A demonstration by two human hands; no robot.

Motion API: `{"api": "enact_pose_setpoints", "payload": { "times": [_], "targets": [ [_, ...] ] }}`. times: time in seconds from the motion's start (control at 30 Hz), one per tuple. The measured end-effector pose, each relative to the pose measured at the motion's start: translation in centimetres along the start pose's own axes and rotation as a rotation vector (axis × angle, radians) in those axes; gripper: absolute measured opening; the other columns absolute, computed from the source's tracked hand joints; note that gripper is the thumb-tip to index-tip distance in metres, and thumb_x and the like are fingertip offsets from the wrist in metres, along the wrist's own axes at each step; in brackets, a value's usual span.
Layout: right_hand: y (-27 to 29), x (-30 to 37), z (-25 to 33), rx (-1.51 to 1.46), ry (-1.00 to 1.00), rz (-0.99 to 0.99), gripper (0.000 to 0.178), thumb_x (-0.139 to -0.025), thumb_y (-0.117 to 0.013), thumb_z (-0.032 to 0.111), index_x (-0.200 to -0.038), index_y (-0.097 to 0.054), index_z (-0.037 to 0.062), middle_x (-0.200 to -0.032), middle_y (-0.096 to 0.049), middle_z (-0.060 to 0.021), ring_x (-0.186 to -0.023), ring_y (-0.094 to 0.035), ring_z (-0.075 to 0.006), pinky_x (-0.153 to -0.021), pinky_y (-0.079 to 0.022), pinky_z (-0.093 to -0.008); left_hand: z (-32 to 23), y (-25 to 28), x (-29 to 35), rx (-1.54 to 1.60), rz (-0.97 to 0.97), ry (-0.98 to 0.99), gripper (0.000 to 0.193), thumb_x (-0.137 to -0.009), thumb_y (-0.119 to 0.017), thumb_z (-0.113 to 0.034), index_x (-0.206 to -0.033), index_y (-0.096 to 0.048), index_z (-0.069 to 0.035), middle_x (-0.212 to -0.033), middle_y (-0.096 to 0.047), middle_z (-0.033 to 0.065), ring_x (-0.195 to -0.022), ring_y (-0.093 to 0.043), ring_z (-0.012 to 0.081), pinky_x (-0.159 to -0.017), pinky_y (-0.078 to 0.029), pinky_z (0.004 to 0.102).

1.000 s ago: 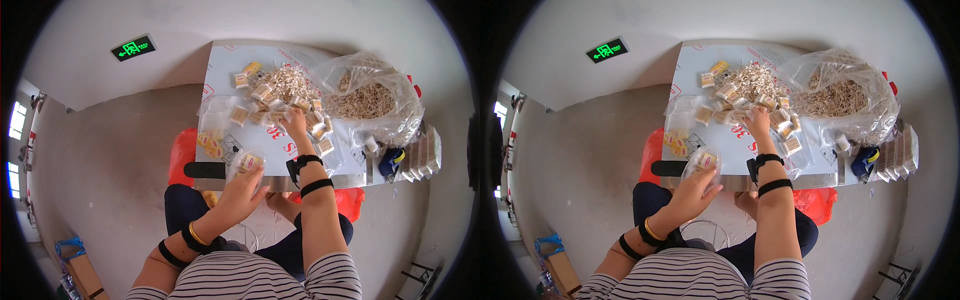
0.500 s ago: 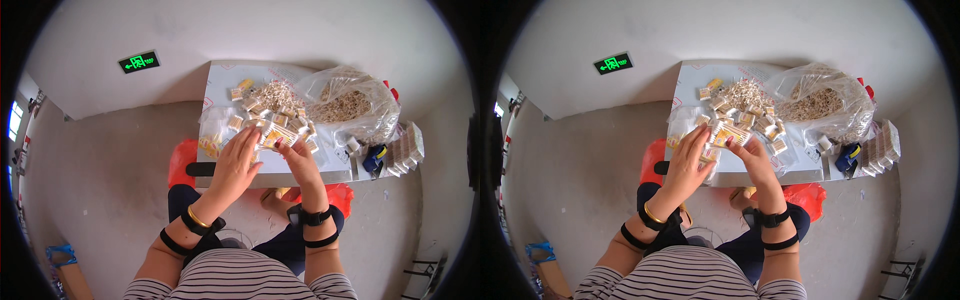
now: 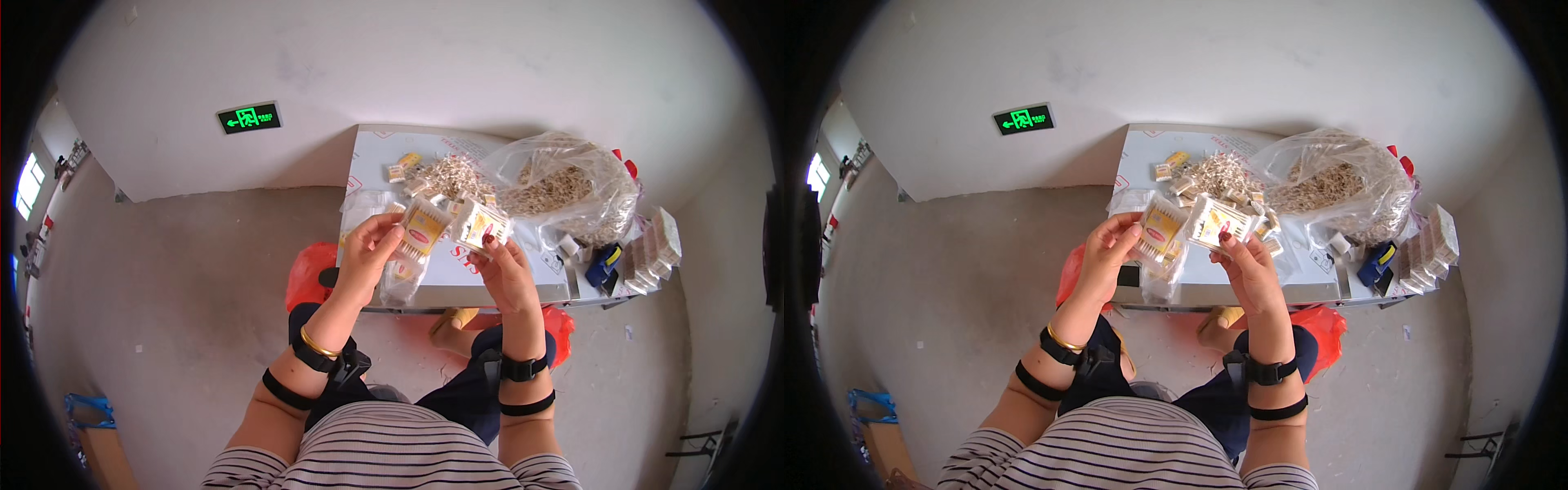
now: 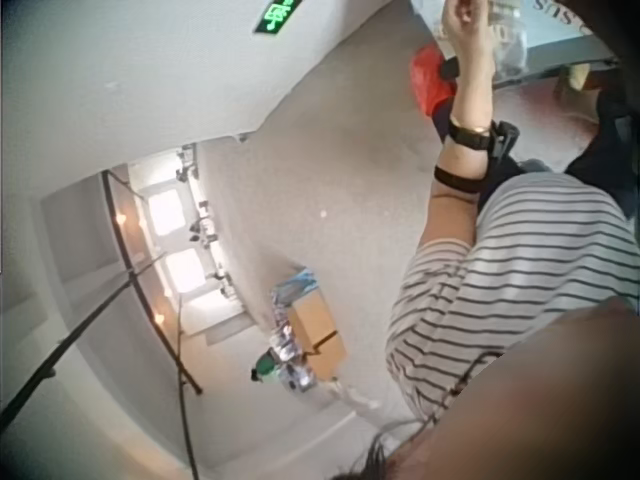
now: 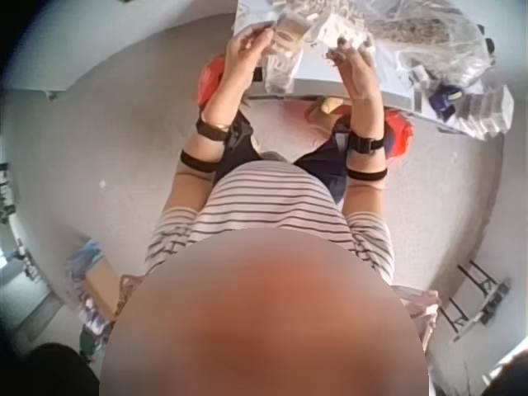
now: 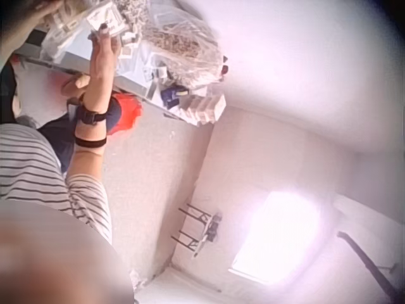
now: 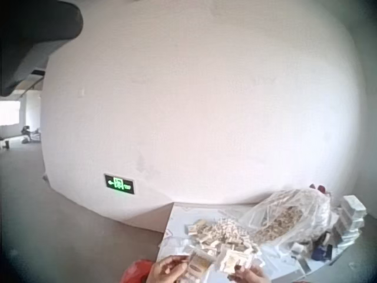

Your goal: The person packs small packets of cotton swabs into larger plastic bags and seals them by hand.

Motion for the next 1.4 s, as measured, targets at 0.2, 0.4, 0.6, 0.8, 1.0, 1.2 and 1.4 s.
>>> {"api": "enact_pose_setpoints", "payload": {
  "times": [0.2, 0.4, 0.6, 0.8, 1.0, 1.2, 1.4],
  "targets": [
    [-0.6, 0.9, 0.2, 0.093, 0.010, -0.026, 0.024, -0.102, -0.065, 0.022, -0.118, -0.068, 0.0049, -0.108, -0.070, -0.0013, -0.096, -0.062, -0.0118, -0.087, -0.050, -0.0309, 0.2, -0.1, 1.0, 0.110, 0.017, 0.060, 0.042, -0.098, -0.069, -0.019, -0.136, -0.060, -0.003, -0.102, -0.070, 0.0016, -0.092, -0.066, 0.0084, -0.079, -0.056, 0.0270],
    [-2.9, 1.4, 0.1, 0.368, -0.049, 0.050, 0.031, -0.101, -0.066, 0.026, -0.120, -0.067, 0.0014, -0.106, -0.071, -0.0002, -0.096, -0.060, -0.0097, -0.088, -0.047, -0.0275, -0.8, 1.0, 1.5, 0.009, -0.027, -0.040, 0.037, -0.099, -0.068, -0.017, -0.132, -0.060, -0.001, -0.101, -0.068, 0.0011, -0.093, -0.064, 0.0065, -0.078, -0.053, 0.0243],
    [-5.5, 1.3, -2.0, 0.546, -0.131, 0.178, 0.033, -0.098, -0.071, 0.020, -0.121, -0.064, -0.0020, -0.106, -0.070, -0.0019, -0.099, -0.062, -0.0081, -0.090, -0.049, -0.0275, 0.1, 0.8, 1.1, 0.168, -0.074, -0.017, 0.036, -0.102, -0.066, -0.030, -0.125, -0.063, -0.003, -0.106, -0.068, 0.0021, -0.096, -0.062, 0.0055, -0.083, -0.050, 0.0243],
    [-5.1, 0.7, -4.0, 0.776, -0.061, 0.093, 0.029, -0.097, -0.071, 0.014, -0.119, -0.062, -0.0030, -0.110, -0.070, -0.0048, -0.097, -0.067, -0.0111, -0.092, -0.051, -0.0277, 2.4, 0.0, 2.4, 0.267, -0.123, 0.029, 0.042, -0.099, -0.069, -0.040, -0.121, -0.064, -0.004, -0.109, -0.068, 0.0031, -0.100, -0.063, 0.0078, -0.088, -0.050, 0.0265],
    [-3.7, 0.7, -2.3, 0.194, 0.026, -0.012, 0.033, -0.095, -0.073, 0.016, -0.121, -0.062, 0.0001, -0.113, -0.070, -0.0089, -0.110, -0.069, -0.0198, -0.102, -0.052, -0.0365, 1.2, 1.4, 1.7, 0.146, -0.208, 0.015, 0.029, -0.097, -0.072, -0.034, -0.097, -0.064, -0.006, -0.090, -0.065, 0.0007, -0.078, -0.066, 0.0101, -0.061, -0.052, 0.0239],
    [-4.3, -0.1, -1.2, 0.411, 0.017, 0.028, 0.034, -0.097, -0.071, 0.017, -0.124, -0.060, -0.0002, -0.108, -0.070, -0.0040, -0.098, -0.065, -0.0092, -0.087, -0.051, -0.0267, 1.5, 1.3, 1.0, -0.277, 0.175, 0.153, 0.025, -0.094, -0.075, -0.023, -0.106, -0.066, -0.003, -0.085, -0.066, -0.0025, -0.074, -0.062, 0.0052, -0.062, -0.049, 0.0226],
    [-2.1, 0.6, -3.7, 0.774, -0.127, 0.132, 0.030, -0.100, -0.069, 0.022, -0.116, -0.058, -0.0007, -0.093, -0.061, 0.0008, -0.086, -0.055, -0.0045, -0.076, -0.047, -0.0242, 3.0, 0.0, 1.9, -0.165, 0.372, 0.175, 0.045, -0.092, -0.070, -0.007, -0.131, -0.048, -0.001, -0.099, -0.067, 0.0073, -0.086, -0.065, 0.0114, -0.075, -0.053, 0.0273]
  ]
}}
Point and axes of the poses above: each hand's wrist, its own x-axis away from the middle knuckle, its own y-axis out of the back of the hand, z = x × y, the point moved 7 cm from there along -x, towards the middle knuckle
